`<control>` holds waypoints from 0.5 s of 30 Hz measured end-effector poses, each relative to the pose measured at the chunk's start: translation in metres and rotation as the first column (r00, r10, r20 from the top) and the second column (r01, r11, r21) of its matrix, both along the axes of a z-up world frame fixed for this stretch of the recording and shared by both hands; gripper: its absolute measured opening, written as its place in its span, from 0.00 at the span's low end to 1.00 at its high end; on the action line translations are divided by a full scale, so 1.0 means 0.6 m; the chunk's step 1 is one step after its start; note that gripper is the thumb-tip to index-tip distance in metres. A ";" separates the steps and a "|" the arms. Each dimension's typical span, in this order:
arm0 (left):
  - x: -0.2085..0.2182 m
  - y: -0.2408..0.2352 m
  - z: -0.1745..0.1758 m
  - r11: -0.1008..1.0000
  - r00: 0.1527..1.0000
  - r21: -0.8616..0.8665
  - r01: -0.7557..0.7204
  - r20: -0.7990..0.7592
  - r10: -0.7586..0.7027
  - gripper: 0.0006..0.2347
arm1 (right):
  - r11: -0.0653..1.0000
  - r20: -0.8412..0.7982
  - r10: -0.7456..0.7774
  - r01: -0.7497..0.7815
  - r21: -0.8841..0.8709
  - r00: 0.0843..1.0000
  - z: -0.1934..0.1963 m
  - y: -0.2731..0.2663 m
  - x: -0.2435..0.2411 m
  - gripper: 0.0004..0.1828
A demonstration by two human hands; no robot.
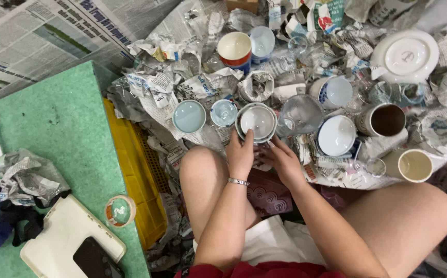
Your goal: The person sits on the floor and wraps various dishes, including bowls and cups, with newspaper. They fold the paper around each item and place the wrapped dishes into a pile.
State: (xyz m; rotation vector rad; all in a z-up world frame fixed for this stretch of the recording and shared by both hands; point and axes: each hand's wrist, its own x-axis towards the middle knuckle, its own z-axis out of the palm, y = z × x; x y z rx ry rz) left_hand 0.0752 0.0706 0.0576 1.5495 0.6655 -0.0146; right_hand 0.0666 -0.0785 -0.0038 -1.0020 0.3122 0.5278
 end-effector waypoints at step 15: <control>-0.087 0.011 0.032 0.869 0.999 0.491 0.051 -0.014 -0.050 0.23 | 0.669 0.261 0.696 -0.472 -0.573 0.669 0.171 -0.203 -0.053 0.29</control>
